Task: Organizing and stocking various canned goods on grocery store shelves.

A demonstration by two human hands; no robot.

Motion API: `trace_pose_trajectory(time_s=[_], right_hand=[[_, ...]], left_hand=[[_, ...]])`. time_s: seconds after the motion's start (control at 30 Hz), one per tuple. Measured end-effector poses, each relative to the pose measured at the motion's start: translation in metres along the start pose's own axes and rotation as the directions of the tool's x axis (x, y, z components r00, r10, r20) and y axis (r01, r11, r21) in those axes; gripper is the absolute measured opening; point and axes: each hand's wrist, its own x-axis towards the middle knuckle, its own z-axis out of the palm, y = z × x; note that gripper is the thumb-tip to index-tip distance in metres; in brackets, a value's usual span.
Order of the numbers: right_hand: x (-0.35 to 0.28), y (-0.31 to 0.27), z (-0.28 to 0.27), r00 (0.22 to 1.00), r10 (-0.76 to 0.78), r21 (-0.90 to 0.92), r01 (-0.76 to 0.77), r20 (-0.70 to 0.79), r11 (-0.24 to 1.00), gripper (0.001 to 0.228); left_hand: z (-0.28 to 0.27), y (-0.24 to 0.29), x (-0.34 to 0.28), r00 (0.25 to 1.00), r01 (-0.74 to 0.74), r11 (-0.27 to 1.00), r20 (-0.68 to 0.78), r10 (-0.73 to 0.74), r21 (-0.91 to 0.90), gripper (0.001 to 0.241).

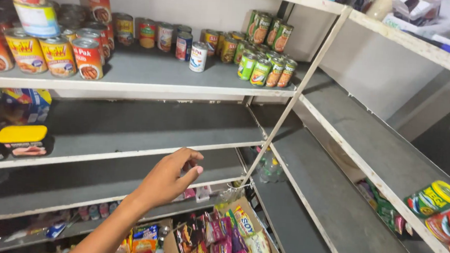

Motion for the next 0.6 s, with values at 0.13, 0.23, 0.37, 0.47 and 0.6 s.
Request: trace_pose_trajectory(time_s=[0.13, 0.23, 0.37, 0.47, 0.6], right_hand=[[0.003, 0.035, 0.139, 0.995, -0.084, 0.056, 0.087, -0.06, 0.995, 0.028], [0.061, -0.071, 0.354, 0.973, -0.191, 0.127, 0.208, -0.13, 0.97, 0.027], [0.148, -0.422, 0.483, 0.93, -0.232, 0.295, 0.315, -0.284, 0.902, 0.019], [0.222, -0.475, 0.54, 0.908, -0.382, 0.201, 0.412, -0.172, 0.889, 0.015], [0.324, -0.49, 0.621, 0.881, -0.446, 0.15, 0.468, -0.161, 0.871, 0.031]], left_hand=[[-0.034, -0.024, 0.041, 0.995, -0.06, 0.994, -0.073, 0.067, 0.09, 0.029], [-0.069, -0.049, 0.088, 0.962, -0.174, 0.962, -0.171, 0.211, 0.21, 0.025], [-0.102, -0.092, 0.144, 0.945, -0.186, 0.931, -0.202, 0.257, 0.313, 0.02], [-0.117, -0.12, 0.175, 0.929, -0.185, 0.89, -0.221, 0.296, 0.417, 0.02], [-0.129, -0.14, 0.231, 0.933, -0.128, 0.78, -0.192, 0.304, 0.613, 0.026]])
